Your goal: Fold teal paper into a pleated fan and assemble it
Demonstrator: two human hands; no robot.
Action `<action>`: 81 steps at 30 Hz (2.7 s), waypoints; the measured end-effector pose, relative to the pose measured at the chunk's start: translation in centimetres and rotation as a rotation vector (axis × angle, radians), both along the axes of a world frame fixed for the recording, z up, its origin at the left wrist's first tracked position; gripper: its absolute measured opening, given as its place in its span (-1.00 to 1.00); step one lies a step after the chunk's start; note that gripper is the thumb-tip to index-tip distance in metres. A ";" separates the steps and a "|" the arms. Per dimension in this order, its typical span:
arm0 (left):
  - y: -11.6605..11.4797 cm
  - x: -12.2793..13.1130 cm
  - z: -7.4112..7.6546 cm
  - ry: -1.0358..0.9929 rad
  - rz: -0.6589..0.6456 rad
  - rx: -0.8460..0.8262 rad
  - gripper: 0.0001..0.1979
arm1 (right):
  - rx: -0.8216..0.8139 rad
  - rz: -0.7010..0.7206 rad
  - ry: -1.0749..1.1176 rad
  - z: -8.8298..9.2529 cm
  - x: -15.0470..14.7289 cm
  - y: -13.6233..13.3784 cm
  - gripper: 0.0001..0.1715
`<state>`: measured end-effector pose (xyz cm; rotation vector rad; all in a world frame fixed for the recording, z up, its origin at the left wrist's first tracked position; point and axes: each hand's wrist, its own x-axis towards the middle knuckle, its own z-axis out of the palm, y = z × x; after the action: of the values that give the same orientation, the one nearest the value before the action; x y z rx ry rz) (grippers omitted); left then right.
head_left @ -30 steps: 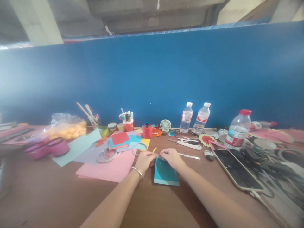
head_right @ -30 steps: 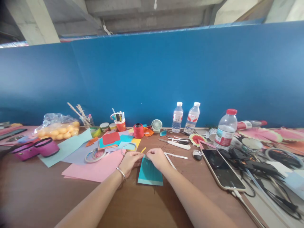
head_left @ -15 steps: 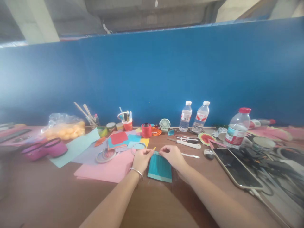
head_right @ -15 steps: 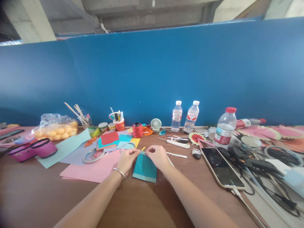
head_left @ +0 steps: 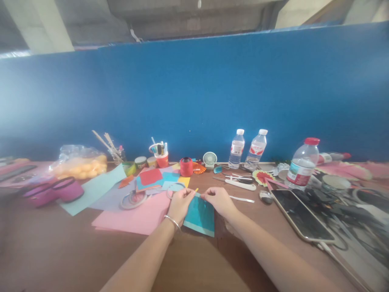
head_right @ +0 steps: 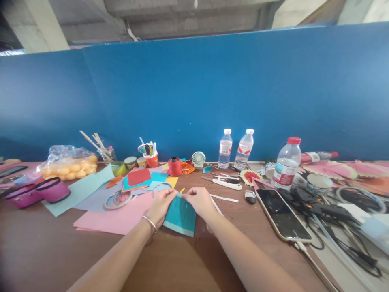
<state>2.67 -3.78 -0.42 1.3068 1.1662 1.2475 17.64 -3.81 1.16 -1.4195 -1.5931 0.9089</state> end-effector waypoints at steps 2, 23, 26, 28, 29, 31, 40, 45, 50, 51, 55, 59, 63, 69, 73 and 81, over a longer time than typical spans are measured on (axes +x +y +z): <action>0.0 0.0 0.0 -0.003 0.012 -0.006 -0.77 | -0.003 -0.005 0.016 0.1 0.0 -0.1 -0.69; -0.3 0.0 1.4 0.125 0.016 0.072 -0.78 | 0.071 -0.047 0.046 0.2 -0.2 -0.2 -0.75; -0.3 0.0 1.4 0.139 0.006 0.090 -0.79 | 0.074 -0.046 0.052 0.4 -0.2 -0.2 -0.74; -0.4 0.0 1.4 0.137 0.007 0.093 -0.79 | 0.069 -0.048 0.058 0.5 -0.2 -0.3 -0.74; -0.4 0.0 1.4 0.134 0.014 0.094 -0.79 | 0.066 -0.050 0.062 0.6 -0.2 -0.3 -0.74; -0.4 0.1 1.4 0.130 0.025 0.092 -0.80 | 0.060 -0.052 0.069 0.7 -0.2 -0.3 -0.74; -0.3 0.0 1.3 0.119 -0.012 0.099 -0.80 | 0.063 -0.055 0.085 0.4 -0.1 -0.1 -0.75; -0.3 0.0 1.4 0.132 -0.020 0.108 -0.80 | 0.039 -0.053 0.075 0.4 0.0 -0.1 -0.76; -0.2 -0.1 1.4 0.132 -0.015 0.129 -0.80 | 0.032 -0.018 0.115 0.3 0.2 0.1 -0.74; -0.2 -0.1 1.4 0.126 -0.010 0.132 -0.80 | 0.029 -0.006 0.128 0.3 0.3 0.2 -0.74; -0.4 0.0 1.5 0.026 -0.030 0.091 -0.80 | 0.024 0.034 0.169 -0.1 0.4 0.4 -0.73; -0.7 -0.1 1.8 -0.065 -0.136 -0.013 -0.78 | 0.036 0.041 0.172 -0.4 0.5 0.5 -0.72; -0.4 -0.4 1.7 0.013 -0.158 -0.028 -0.76 | 0.044 0.041 0.142 -0.5 0.5 0.5 -0.70; -0.1 -0.5 1.0 0.081 -0.085 0.017 -0.75 | 0.025 0.037 0.054 -0.1 0.5 0.3 -0.69; -0.2 -0.3 1.1 0.099 -0.041 0.040 -0.74 | 0.018 0.009 0.021 0.0 0.5 0.4 -0.70; 0.0 -0.6 1.6 0.095 0.012 0.076 -0.75 | 0.021 0.001 0.048 0.4 0.8 0.5 -0.72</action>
<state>2.11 -3.82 1.14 1.4305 1.2049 1.2607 18.49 -3.32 1.60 -1.3730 -1.5634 0.9176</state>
